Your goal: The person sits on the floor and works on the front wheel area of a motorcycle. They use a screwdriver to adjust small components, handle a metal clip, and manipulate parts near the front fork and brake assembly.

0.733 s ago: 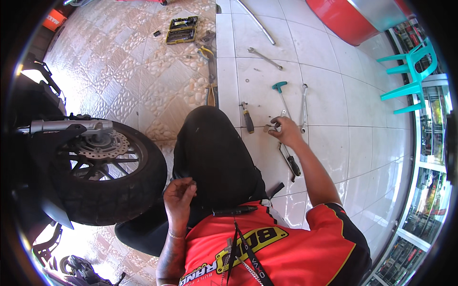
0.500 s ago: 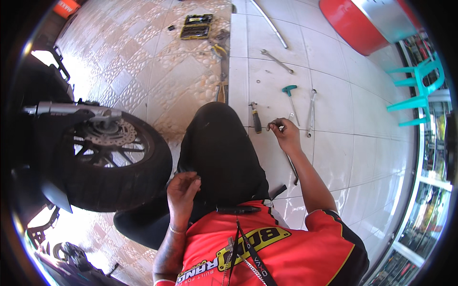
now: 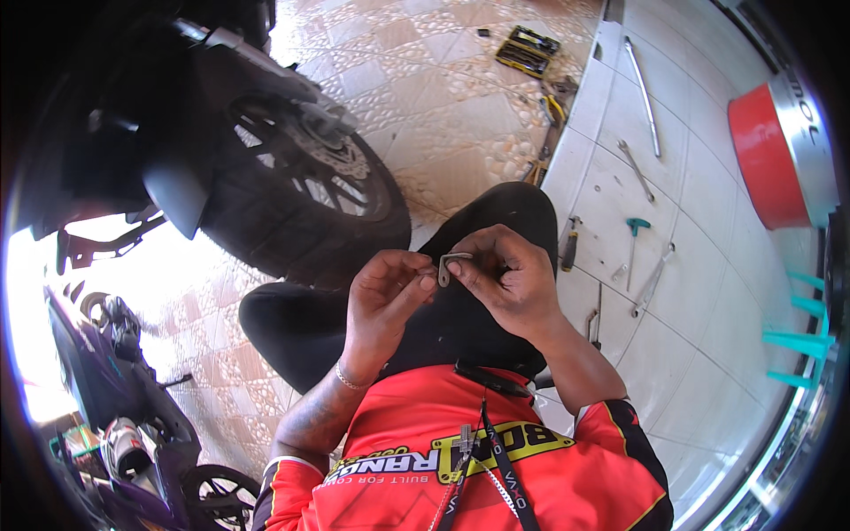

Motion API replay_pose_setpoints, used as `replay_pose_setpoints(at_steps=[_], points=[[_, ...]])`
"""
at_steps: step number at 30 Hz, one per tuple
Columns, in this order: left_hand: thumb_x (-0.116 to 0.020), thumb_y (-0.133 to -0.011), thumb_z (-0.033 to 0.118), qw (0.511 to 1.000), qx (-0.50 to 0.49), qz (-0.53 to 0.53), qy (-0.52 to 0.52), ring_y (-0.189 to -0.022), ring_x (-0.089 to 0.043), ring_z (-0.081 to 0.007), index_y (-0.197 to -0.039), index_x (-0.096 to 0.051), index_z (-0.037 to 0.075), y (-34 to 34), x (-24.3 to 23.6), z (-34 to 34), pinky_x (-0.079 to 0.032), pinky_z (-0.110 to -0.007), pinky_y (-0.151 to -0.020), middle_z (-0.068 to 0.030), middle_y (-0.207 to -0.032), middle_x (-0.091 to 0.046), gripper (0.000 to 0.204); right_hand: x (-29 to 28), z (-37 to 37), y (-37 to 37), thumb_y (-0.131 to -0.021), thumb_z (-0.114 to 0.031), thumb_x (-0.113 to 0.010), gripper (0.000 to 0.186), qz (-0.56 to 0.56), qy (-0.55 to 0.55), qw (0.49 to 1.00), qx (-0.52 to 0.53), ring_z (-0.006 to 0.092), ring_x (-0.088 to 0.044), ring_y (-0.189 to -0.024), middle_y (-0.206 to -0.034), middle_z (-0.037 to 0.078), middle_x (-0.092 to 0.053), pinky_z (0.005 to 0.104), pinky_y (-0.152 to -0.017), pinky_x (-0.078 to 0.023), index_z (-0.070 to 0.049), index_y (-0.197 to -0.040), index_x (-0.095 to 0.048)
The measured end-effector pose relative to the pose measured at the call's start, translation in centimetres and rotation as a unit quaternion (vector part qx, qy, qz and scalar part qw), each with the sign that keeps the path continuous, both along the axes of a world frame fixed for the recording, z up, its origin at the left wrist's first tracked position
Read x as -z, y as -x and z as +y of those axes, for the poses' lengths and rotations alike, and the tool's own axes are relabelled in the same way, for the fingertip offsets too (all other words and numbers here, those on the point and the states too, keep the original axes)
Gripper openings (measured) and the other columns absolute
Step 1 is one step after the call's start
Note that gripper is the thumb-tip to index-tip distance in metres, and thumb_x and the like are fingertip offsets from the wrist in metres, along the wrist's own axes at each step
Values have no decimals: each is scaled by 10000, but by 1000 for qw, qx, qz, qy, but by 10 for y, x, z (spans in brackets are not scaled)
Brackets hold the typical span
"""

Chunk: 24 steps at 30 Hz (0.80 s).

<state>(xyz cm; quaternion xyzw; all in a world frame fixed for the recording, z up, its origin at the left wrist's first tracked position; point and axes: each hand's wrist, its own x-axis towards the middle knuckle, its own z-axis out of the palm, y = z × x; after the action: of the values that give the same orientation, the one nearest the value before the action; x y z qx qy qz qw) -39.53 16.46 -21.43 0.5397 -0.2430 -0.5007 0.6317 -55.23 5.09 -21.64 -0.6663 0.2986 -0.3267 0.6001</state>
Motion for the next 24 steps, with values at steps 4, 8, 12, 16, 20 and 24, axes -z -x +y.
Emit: replay_pose_setpoints(at_steps=[4, 8, 12, 16, 20, 24], points=[[-699, -927, 46, 998, -13, 49, 27, -846, -632, -82, -1078, -617, 11, -7, -11, 4, -532, -232, -757, -42, -967, -682, 176, 3, 0, -22, -875, -79, -765, 144, -56, -60, 996, -22, 0, -493, -596, -787, -20, -665, 195, -521, -380, -40, -945, -646], [-708, -919, 42, 999, -25, 28, 22, -815, -638, -85, -1057, -625, 12, -11, -7, 4, -537, -234, -749, -46, -940, -691, 164, 15, 0, -31, -892, -104, -762, 163, -135, -162, 976, -49, -7, -491, -622, -804, -21, -651, 188, -533, -377, -34, -951, -627], [-721, -906, 35, 999, -35, 26, 32, -802, -648, -91, -1031, -646, 2, -12, -2, 1, -543, -236, -738, -51, -922, -700, 150, 19, 3, -33, -901, -110, -757, 183, -130, -173, 976, -35, -6, -496, -636, -809, -18, -634, 184, -541, -376, -33, -979, -610], [-723, -899, 34, 999, -41, -10, 17, -791, -657, -113, -989, -659, -9, -18, -6, -1, -554, -249, -716, -67, -908, -681, 119, 15, 6, -39, -906, -87, -746, 176, -99, -34, 994, 10, 6, -514, -649, -813, -5, -633, 185, -559, -391, -35, -984, -598], [-731, -900, 38, 998, -37, 37, 27, -792, -649, -84, -1011, -687, -14, -24, -8, -5, -545, -225, -715, -51, -893, -699, 130, 15, -3, -48, -907, -52, -732, 165, -116, -51, 992, 2, 28, -569, -690, -831, 14, -648, 189, -598, -432, -31, -977, -585], [-732, -903, 51, 999, -35, 32, 20, -790, -638, -79, -1029, -682, -10, -24, -3, -7, -544, -226, -707, -43, -897, -692, 148, 17, -11, -53, -906, -31, -722, 170, -110, -91, 990, -24, 49, -613, -726, -851, 33, -662, 195, -629, -462, -24, -979, -569]])
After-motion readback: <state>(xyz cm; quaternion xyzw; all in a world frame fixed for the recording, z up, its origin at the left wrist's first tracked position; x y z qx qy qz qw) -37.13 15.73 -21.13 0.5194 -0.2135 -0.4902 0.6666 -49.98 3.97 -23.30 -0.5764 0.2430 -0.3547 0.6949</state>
